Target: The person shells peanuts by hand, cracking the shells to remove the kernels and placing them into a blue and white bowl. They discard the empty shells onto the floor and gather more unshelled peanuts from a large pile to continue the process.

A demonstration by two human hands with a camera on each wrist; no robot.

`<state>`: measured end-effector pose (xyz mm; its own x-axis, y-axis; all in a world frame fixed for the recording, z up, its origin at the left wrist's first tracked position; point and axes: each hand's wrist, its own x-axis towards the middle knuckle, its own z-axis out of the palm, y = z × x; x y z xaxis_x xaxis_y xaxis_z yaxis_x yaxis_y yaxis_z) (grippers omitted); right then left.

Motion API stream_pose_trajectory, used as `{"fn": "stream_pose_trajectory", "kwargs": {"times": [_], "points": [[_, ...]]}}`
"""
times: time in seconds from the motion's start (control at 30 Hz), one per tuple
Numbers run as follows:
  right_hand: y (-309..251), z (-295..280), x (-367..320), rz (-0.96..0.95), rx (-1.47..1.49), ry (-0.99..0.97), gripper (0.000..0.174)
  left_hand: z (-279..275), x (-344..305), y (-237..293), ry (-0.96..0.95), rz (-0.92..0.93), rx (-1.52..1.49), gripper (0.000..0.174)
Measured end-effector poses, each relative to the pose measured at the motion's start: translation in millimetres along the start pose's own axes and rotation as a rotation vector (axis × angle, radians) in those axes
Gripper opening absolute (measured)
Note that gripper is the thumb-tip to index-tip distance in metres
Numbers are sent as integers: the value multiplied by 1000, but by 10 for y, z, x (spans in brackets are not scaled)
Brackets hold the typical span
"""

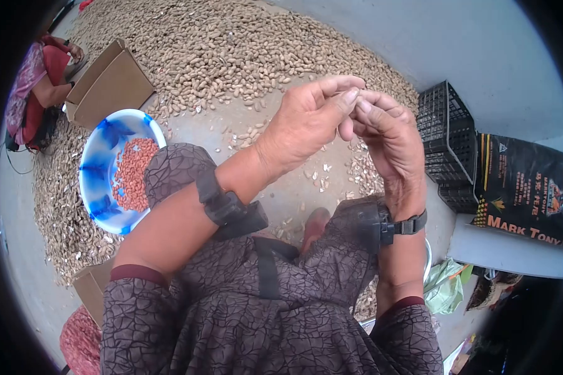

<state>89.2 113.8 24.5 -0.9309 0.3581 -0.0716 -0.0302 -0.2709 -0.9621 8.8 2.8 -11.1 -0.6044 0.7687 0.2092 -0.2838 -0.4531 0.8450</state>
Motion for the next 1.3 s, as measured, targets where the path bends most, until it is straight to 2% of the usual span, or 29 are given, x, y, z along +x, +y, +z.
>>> {"fn": "stream_pose_trajectory", "kwargs": {"times": [0.03,0.1,0.2,0.3,0.43,0.57,0.63,0.73,0.8,0.87,0.93,1.03,1.07,1.13,1.2,1.23,1.3], "points": [[-69,6,-19,-26,-46,31,19,-33,0,29,-1,5,-3,28],[-214,-148,-22,-99,-157,87,18,-82,-23,204,16,-169,48,29],[-405,-480,-75,-60,-261,158,16,-154,-24,211,14,-152,32,27],[-289,-886,-101,-7,-293,214,10,-202,-72,282,28,-160,-6,25],[368,-1507,-148,166,-272,356,6,-189,-121,377,52,-173,0,24],[1357,-2035,-220,359,-229,488,3,-226,-118,415,98,-233,16,24],[1848,-2190,-272,472,-242,493,4,-239,-118,389,109,-236,20,24],[2727,-2469,-358,601,-249,459,4,-159,-107,443,209,-352,87,25],[3159,-2480,-362,659,-370,520,6,-137,-96,419,220,-383,104,25],[3453,-2497,-376,689,-345,506,7,-107,-73,401,257,-446,131,24],[3437,-2364,-384,716,-329,491,11,-60,-48,408,275,-481,140,23],[3799,-2472,-444,698,-337,403,13,-46,-4,417,303,-518,156,23],[3749,-2379,-473,709,-335,399,13,-47,0,419,313,-527,166,23],[3363,-1984,-492,610,-602,538,13,-48,7,432,344,-546,170,22],[2980,-1758,-408,640,-697,550,14,-48,13,423,371,-563,173,22],[2913,-1705,-377,661,-795,563,14,-54,6,417,374,-549,191,22],[3024,-1749,-373,660,-783,540,14,-64,-8,428,385,-542,212,22]]}}
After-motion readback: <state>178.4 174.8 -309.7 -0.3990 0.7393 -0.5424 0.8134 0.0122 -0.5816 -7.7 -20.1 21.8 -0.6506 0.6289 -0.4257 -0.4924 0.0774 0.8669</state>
